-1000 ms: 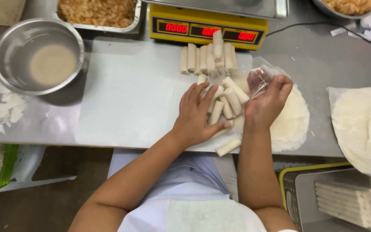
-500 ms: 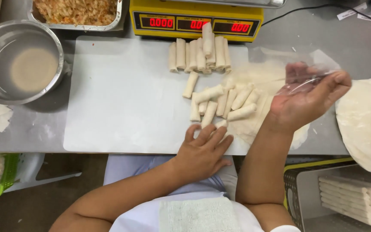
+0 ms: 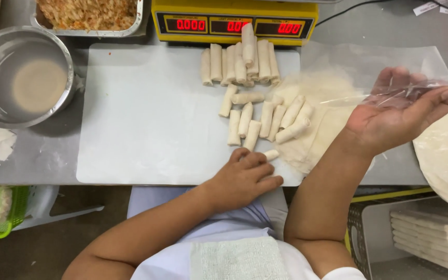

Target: The person packs several prepared spring rolls into a plastic bag by hand and then prepares a new spring roll by placing filling on a wrapper with a fork and rolling it up.

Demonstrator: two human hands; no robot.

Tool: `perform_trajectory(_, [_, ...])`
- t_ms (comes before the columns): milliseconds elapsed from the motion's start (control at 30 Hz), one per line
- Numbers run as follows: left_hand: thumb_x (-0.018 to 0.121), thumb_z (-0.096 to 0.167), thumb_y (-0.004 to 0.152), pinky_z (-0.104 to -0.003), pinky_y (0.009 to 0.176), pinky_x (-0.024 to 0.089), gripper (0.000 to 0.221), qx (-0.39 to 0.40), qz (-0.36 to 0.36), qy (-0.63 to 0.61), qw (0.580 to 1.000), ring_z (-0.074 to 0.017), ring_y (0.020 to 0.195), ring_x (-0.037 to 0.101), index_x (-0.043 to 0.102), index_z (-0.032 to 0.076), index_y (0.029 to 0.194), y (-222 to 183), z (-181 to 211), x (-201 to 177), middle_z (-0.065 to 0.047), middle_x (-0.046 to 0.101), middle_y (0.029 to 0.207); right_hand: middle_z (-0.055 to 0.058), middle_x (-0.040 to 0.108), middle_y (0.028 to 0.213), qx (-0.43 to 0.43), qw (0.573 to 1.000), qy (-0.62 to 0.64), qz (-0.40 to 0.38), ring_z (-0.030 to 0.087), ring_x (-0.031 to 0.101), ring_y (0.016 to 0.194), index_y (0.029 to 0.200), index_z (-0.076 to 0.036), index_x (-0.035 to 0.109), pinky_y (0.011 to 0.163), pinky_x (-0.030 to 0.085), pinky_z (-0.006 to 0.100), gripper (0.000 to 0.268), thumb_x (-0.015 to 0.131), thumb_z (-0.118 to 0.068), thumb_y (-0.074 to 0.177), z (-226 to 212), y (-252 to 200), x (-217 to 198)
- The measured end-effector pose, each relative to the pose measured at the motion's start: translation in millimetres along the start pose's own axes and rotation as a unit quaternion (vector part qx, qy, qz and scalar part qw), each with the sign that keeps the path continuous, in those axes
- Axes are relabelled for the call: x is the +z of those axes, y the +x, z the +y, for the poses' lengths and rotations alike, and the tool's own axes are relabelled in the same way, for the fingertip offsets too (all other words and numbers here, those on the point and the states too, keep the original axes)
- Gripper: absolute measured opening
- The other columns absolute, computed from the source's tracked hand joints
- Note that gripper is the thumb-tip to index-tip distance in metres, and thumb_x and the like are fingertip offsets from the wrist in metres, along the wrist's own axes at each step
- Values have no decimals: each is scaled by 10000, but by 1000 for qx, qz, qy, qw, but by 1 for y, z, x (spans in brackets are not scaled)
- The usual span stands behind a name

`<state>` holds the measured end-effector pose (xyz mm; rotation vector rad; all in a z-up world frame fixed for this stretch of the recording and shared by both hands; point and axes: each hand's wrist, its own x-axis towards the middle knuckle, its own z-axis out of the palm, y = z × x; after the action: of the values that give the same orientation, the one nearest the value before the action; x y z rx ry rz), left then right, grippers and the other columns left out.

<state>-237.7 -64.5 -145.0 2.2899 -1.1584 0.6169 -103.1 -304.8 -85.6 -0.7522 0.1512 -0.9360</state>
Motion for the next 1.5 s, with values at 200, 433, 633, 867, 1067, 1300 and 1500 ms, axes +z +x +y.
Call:
perform_trajectory(200, [667,67,977,-402,914,355,288,-31,134,105,985,-227,992,581,681,304,1140,26,-26,0,30,665,1175,96,698,870,-34,999,27,-11,319,747,866,954,-126,662,860,625,500,307,834,-344,824,-4,15,-14])
perform_trajectory(433, [430,505,1086,-545,1124,281,495,-81,72,128,986,-259,1273,589,674,144,1322,35,-32,5,-60,623,1403,153,713,1284,-25,985,39,-164,396,675,1315,1167,-139,681,1151,564,602,179,701,-257,1035,-17,38,-37])
perform_trajectory(633, [583,514,1005,-458,1254,366,670,-222,172,-228,932,-329,1435,473,441,45,1462,18,-47,-41,-147,487,1485,171,558,1732,244,928,211,-188,403,596,1564,1493,-151,634,1366,509,688,307,440,-128,1256,-26,-20,-31])
perform_trajectory(867, [625,250,950,-459,1019,552,618,-393,219,-688,569,-311,1181,658,431,90,1515,-56,-62,-128,-163,625,1365,183,711,1147,215,927,-135,-276,326,731,1028,1292,-178,437,893,660,457,450,713,-17,975,-11,-167,41])
perform_trajectory(1067, [778,166,850,-473,1028,508,867,-553,135,-414,710,-345,1264,565,299,207,1571,-107,-44,-127,-164,551,1356,125,679,989,112,881,-193,-418,210,754,862,1359,-79,360,817,685,374,393,571,32,1047,30,-226,20])
perform_trajectory(1300, [781,195,958,-189,435,479,208,-577,246,-291,722,-104,469,598,665,107,1107,-152,-74,-152,-78,726,704,99,653,924,154,838,-234,-468,165,719,705,1389,-70,349,671,671,298,414,590,-29,1054,35,-235,12])
perform_trajectory(1500, [714,99,998,-425,792,581,370,-374,5,159,914,-338,921,723,676,181,1357,-169,-102,-173,-142,746,1041,152,616,1292,-38,693,-372,-616,285,740,1031,1385,-56,504,866,635,408,315,513,-71,1070,10,-254,15])
